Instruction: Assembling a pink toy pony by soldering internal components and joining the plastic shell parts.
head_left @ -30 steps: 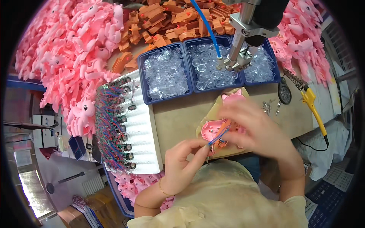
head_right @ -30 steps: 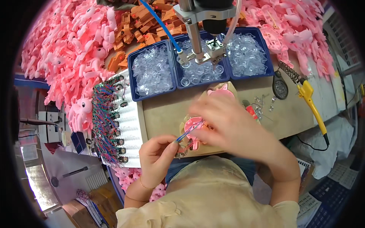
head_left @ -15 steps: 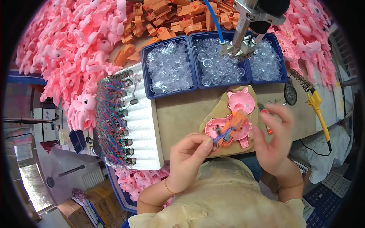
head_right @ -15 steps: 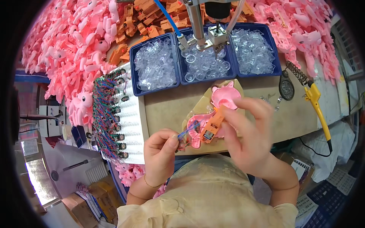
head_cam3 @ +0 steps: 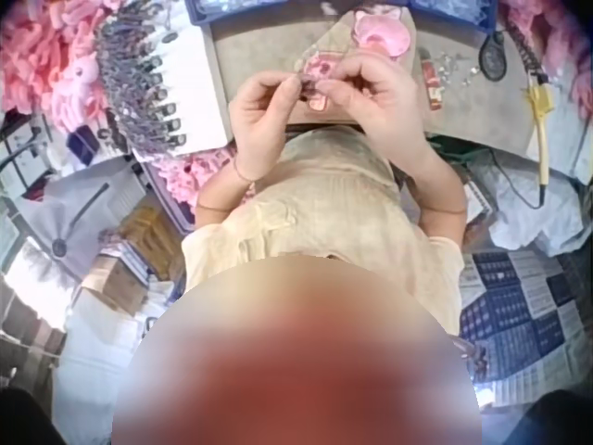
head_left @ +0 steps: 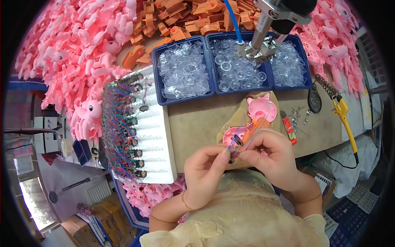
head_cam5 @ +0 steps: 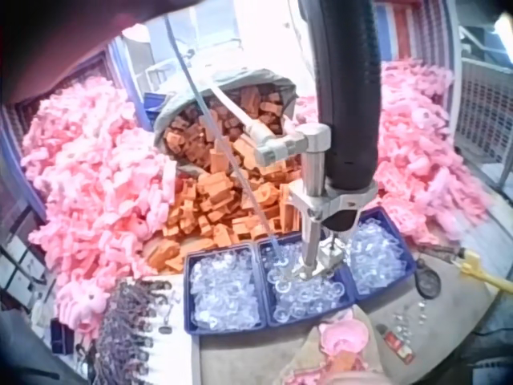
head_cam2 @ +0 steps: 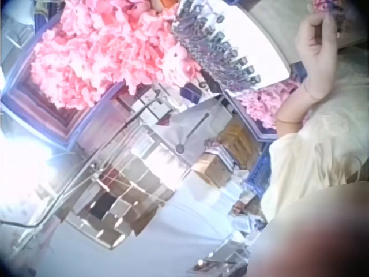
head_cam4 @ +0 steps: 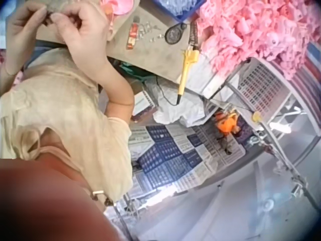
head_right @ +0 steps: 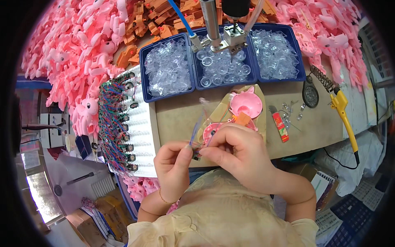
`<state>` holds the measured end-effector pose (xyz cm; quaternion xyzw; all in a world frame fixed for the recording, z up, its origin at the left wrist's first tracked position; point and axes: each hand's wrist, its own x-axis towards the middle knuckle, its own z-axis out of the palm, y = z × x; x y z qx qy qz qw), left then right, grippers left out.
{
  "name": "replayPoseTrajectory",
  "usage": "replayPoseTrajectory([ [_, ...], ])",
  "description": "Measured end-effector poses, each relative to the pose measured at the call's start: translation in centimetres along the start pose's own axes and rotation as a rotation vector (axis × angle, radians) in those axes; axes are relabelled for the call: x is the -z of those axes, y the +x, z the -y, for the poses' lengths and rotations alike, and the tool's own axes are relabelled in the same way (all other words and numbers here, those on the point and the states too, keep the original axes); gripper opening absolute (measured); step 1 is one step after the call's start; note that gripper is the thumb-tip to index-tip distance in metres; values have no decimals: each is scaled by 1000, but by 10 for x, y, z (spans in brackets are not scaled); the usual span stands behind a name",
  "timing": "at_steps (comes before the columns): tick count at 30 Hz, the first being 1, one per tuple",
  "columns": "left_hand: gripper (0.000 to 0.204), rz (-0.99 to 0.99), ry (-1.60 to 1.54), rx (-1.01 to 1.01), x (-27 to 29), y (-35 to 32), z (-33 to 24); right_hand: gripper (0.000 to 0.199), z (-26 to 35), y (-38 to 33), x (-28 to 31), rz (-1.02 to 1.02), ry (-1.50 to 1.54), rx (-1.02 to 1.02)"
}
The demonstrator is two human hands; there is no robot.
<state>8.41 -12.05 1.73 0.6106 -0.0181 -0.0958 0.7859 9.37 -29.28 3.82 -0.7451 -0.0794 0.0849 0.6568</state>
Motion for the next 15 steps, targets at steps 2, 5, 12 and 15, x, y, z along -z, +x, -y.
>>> replayPoseTrajectory([
  [2,16,-24,-197,33,-1,2,3,8,-3,0,-4,-38,379,-268],
  [5,16,12,-304,157,3,2,6,11,-1,0,-8,-143,447,-243],
  [12,15,26,-108,61,-2,2,4,17,-5,-4,-7,-134,-186,335],
  [15,13,33,-140,69,-4,4,2,15,-6,-3,-7,-126,-30,230],
])
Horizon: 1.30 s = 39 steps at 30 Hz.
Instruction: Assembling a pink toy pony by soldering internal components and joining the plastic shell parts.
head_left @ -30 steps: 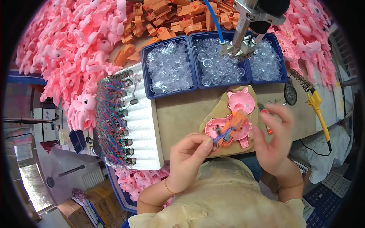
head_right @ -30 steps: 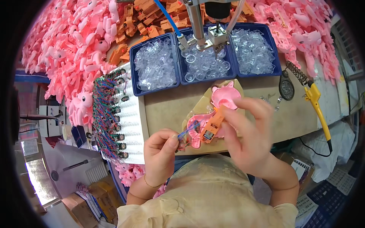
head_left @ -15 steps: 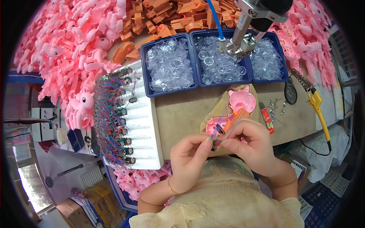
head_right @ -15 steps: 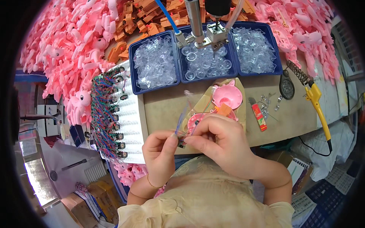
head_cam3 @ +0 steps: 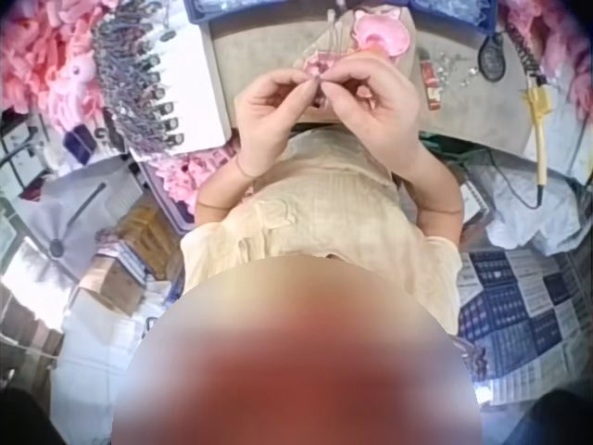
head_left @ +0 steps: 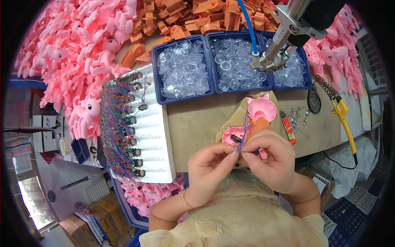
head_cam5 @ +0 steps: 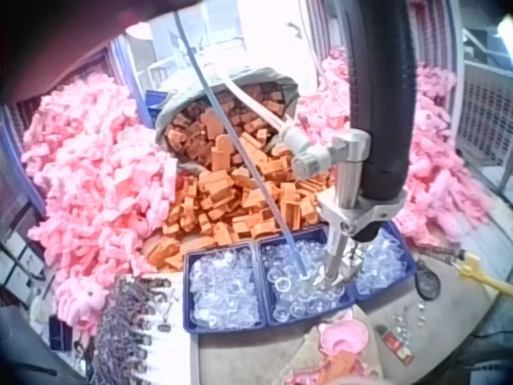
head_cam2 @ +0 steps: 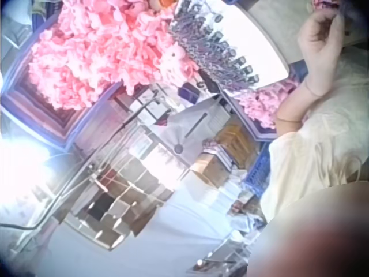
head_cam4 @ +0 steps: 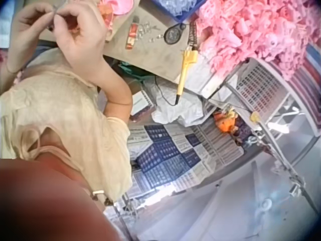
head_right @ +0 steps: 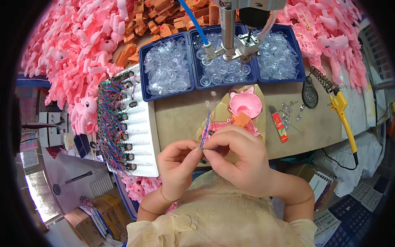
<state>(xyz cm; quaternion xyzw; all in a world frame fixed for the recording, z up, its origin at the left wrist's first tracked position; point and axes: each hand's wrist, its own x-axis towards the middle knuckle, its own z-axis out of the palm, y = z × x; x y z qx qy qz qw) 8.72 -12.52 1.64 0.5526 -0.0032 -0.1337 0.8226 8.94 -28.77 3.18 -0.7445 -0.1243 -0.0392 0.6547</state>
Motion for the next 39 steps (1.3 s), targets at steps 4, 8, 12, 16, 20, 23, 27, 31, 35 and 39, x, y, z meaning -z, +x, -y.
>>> replayPoseTrajectory([
  [4,12,25,275,-84,4,1,2,9,2,1,-3,-52,140,-187],
  [8,11,-4,442,-221,3,1,7,11,-1,3,0,-18,234,-364],
  [12,7,-59,455,-245,3,4,11,12,-6,2,0,10,180,-290],
  [16,8,-103,313,-252,3,8,8,5,1,4,-2,-31,318,-496],
  [20,10,-35,-38,-82,0,9,8,7,0,3,-2,-72,-120,-228],
  [23,9,-59,-9,-89,0,7,9,12,-8,2,-3,-104,-308,192],
  [27,9,-120,1,-59,-4,7,8,15,-10,-6,-3,-78,-498,401],
  [31,10,-142,90,-108,-4,6,11,14,-7,2,-4,-43,-324,320],
  [35,8,-171,449,-324,5,7,24,9,3,8,-6,-107,207,-339],
  [39,8,-174,525,-406,6,8,25,8,10,16,1,-1,445,-669],
])
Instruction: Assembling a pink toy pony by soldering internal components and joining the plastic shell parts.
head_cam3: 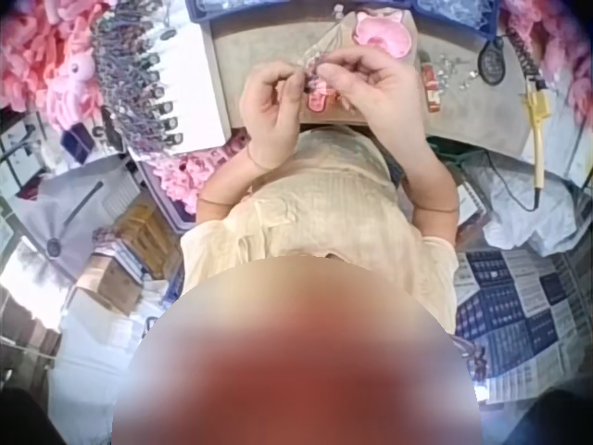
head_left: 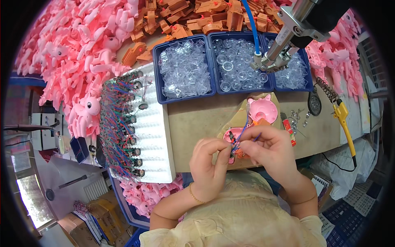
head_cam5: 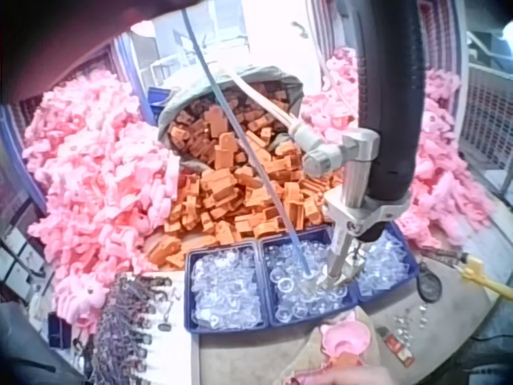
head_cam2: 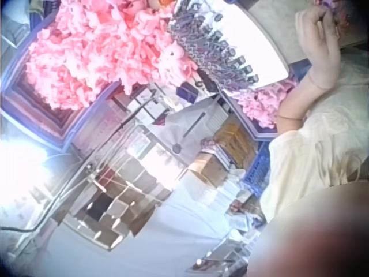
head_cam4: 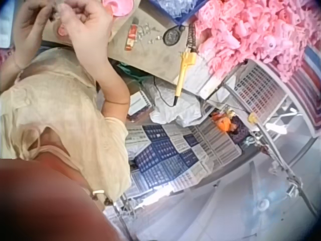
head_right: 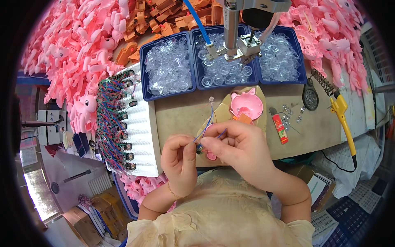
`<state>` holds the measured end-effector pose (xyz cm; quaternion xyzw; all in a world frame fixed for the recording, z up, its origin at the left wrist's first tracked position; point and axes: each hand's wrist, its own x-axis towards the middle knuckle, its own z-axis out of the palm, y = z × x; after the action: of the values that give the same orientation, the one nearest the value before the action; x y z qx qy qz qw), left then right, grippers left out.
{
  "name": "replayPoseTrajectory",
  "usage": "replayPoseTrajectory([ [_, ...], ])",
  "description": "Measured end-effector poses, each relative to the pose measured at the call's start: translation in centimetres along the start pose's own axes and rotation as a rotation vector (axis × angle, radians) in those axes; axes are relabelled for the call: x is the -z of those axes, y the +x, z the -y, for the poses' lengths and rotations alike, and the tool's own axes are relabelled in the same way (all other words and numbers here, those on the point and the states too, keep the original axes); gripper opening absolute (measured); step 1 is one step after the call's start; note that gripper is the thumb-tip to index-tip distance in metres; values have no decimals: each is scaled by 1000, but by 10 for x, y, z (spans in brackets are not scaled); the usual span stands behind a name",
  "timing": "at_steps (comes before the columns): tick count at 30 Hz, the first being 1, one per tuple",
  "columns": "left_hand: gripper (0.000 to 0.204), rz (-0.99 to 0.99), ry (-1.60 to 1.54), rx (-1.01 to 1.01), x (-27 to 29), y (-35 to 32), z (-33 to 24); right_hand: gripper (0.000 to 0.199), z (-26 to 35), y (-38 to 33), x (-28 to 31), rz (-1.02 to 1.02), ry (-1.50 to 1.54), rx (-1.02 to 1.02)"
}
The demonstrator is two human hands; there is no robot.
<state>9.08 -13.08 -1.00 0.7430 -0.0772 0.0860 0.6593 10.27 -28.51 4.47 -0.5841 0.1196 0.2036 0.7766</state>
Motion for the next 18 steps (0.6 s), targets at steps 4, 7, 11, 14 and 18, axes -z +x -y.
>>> replayPoseTrajectory([
  [4,7,28,-1,52,1,-1,-3,10,-11,8,1,36,25,27],
  [7,5,9,-174,309,-1,7,-14,13,-19,3,1,-15,-300,220],
  [11,6,-32,-470,452,-4,11,-20,18,-26,3,7,-17,-974,1087],
  [14,12,235,28,-1,9,18,-10,19,-6,2,8,-10,-692,800],
  [18,21,259,-24,113,24,25,-20,20,7,17,-2,65,-683,826],
])
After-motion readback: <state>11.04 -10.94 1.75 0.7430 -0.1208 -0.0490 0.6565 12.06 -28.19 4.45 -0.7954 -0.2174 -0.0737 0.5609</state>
